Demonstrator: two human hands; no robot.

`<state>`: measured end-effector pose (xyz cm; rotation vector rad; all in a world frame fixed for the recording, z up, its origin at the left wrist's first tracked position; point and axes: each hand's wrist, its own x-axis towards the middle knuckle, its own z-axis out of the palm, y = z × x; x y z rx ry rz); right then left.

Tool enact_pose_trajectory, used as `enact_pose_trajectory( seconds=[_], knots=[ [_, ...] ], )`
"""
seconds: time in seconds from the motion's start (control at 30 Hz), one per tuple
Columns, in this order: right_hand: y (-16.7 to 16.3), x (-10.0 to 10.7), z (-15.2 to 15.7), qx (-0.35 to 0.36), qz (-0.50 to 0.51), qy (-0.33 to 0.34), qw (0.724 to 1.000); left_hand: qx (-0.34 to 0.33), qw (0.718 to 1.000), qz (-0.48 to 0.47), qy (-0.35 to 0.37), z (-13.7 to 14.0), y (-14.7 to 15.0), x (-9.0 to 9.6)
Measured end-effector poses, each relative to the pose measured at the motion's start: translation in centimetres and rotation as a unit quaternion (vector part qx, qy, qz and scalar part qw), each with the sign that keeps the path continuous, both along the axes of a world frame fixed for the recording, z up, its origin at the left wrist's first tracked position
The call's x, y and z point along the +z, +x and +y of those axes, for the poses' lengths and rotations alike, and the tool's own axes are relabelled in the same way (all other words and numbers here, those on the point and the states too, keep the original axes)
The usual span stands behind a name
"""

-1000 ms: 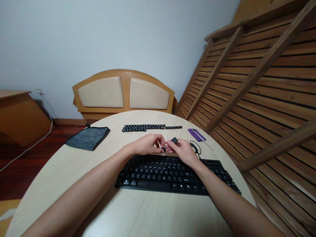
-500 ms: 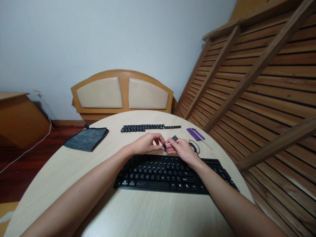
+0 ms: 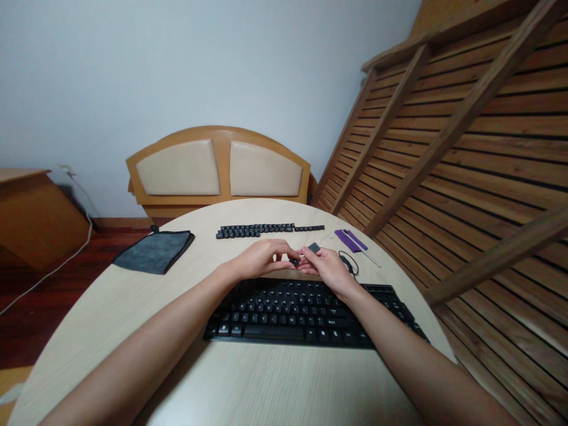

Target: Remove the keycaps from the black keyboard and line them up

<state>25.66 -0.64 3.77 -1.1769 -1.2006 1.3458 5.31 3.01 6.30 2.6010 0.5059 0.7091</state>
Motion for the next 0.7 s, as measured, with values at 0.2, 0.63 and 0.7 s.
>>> enact_pose_trajectory(
  seconds=[0.2,0.63,0.7],
  knots=[
    [0.0,-0.1,0.0,0.012,-0.021,-0.02,1.0,-0.004,0.999,0.025,0.04,-0.2,-0.1,0.1],
    [0.3,0.0,0.0,0.008,-0.049,-0.029,0.998,0.021,0.999,0.001,0.034,-0.3,0.2,0.2],
    [0.3,0.1,0.1,0.005,-0.052,-0.027,0.998,0.076,0.996,-0.036,0.037,0.4,0.0,0.3]
  ],
)
